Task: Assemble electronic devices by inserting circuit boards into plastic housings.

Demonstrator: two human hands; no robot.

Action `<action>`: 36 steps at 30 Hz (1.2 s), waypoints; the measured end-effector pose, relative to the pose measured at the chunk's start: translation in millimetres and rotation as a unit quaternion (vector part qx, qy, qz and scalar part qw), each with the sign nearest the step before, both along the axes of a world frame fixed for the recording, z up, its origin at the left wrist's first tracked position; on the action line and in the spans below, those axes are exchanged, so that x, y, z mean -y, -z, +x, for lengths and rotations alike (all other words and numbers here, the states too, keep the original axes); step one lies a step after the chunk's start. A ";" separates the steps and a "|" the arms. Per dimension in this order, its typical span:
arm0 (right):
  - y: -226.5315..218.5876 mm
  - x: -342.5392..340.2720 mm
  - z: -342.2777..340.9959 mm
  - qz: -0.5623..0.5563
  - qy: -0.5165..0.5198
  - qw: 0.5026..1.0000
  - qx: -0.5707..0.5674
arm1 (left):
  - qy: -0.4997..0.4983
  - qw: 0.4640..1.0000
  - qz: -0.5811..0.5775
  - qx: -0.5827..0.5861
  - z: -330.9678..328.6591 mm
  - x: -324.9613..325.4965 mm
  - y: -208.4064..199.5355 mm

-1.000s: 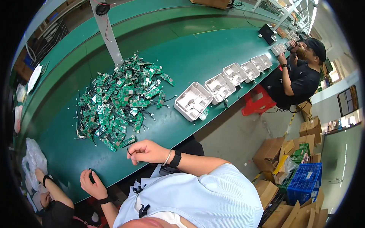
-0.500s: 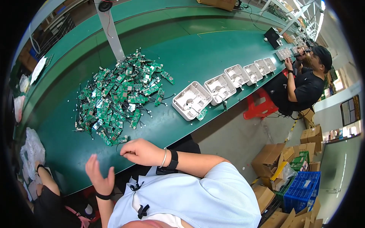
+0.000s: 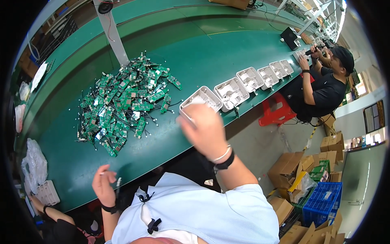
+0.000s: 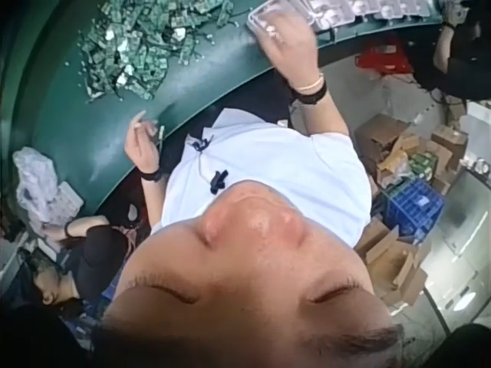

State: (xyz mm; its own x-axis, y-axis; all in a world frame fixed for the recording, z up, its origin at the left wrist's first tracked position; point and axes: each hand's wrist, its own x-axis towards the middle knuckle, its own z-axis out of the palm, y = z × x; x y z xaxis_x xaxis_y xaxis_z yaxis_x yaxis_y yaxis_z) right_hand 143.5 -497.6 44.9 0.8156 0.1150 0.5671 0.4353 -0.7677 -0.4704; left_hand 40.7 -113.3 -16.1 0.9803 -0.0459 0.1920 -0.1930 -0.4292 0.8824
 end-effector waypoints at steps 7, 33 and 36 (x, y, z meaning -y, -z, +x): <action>18.5 75.1 30.6 -0.231 0.319 0.916 -0.075 | -0.076 0.874 -0.469 -0.100 -3.2 -28.1 4.4; 56.4 136.7 43.8 -0.150 0.312 0.936 -0.056 | -0.157 0.866 -0.470 -0.064 -18.8 -87.2 52.9; 57.6 146.4 48.0 -0.146 0.313 0.936 -0.062 | -0.141 0.869 -0.470 -0.063 -19.7 -88.4 55.6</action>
State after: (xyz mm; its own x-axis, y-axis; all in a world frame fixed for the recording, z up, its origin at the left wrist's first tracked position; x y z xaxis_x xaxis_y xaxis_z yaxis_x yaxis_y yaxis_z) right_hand 191.5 -644.0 -12.7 0.8318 -0.2729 0.4833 -0.1873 -0.9577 -0.2183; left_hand 21.0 -25.0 -71.7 0.9429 0.3194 -0.0945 -0.0740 0.4775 0.8755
